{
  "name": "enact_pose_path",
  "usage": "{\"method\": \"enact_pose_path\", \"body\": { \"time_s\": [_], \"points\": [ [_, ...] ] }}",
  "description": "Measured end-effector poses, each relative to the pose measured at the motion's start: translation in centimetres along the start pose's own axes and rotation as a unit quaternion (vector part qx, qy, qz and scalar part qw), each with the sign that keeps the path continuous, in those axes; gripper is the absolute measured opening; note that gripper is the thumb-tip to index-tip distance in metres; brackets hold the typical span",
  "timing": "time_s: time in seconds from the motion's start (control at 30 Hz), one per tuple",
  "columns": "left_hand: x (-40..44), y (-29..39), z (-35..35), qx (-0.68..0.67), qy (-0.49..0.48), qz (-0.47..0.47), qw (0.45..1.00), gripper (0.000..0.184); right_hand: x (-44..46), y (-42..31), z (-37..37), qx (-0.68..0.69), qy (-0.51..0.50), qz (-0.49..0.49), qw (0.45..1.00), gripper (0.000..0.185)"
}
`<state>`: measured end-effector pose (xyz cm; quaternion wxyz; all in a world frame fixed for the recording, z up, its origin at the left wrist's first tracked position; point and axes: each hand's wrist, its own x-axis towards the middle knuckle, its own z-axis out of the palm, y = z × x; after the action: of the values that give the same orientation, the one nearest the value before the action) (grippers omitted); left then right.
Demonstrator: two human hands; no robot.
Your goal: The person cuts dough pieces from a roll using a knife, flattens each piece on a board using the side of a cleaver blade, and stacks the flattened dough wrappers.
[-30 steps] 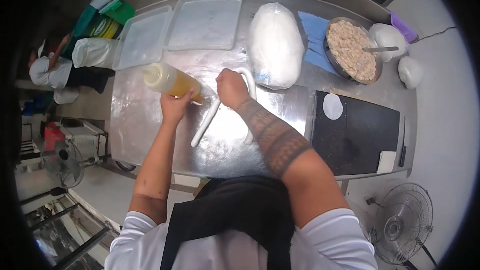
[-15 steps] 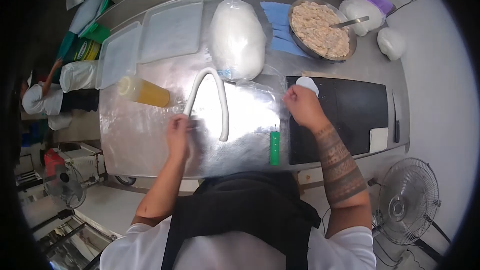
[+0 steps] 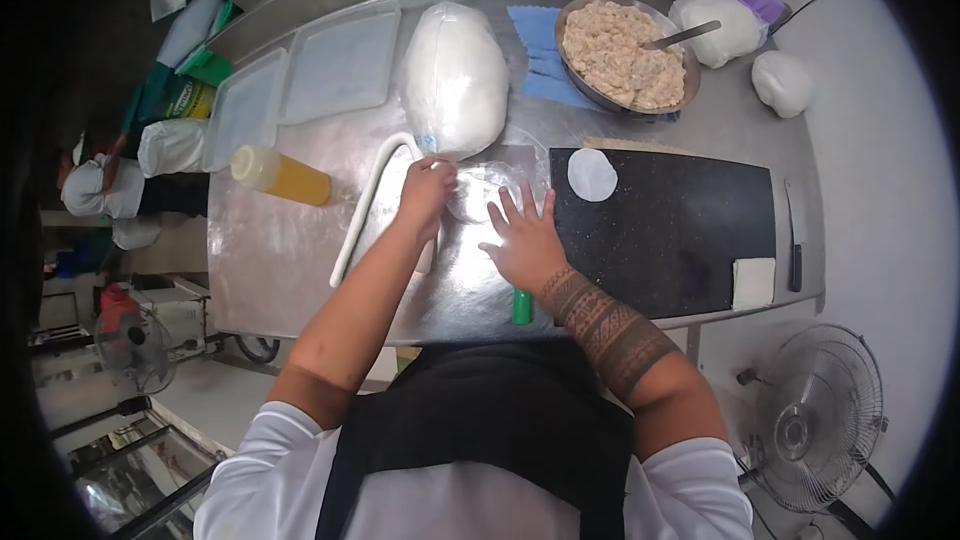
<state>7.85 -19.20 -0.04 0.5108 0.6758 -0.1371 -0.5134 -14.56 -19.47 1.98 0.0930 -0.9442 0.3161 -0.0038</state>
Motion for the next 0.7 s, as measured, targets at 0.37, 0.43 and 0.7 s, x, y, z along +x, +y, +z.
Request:
{"method": "enact_pose_path", "body": {
  "time_s": [0.37, 0.43, 0.7],
  "points": [
    [3.7, 6.0, 0.8, -0.391, -0.036, -0.188, 0.900, 0.081, 9.4, 2.4, 0.5, -0.016, -0.064, -0.026, 0.997, 0.071],
    [3.4, 7.3, 0.8, -0.385, -0.033, -0.198, 0.901, 0.084, 11.6, 2.6, -0.5, -0.025, -0.097, -0.014, 0.995, 0.069],
    [4.8, 7.3, 0.7, -0.389, -0.032, -0.177, 0.903, 0.084, 17.2, 4.5, 2.8, 0.047, 0.023, 0.019, 0.998, 0.057]
  ]
}}
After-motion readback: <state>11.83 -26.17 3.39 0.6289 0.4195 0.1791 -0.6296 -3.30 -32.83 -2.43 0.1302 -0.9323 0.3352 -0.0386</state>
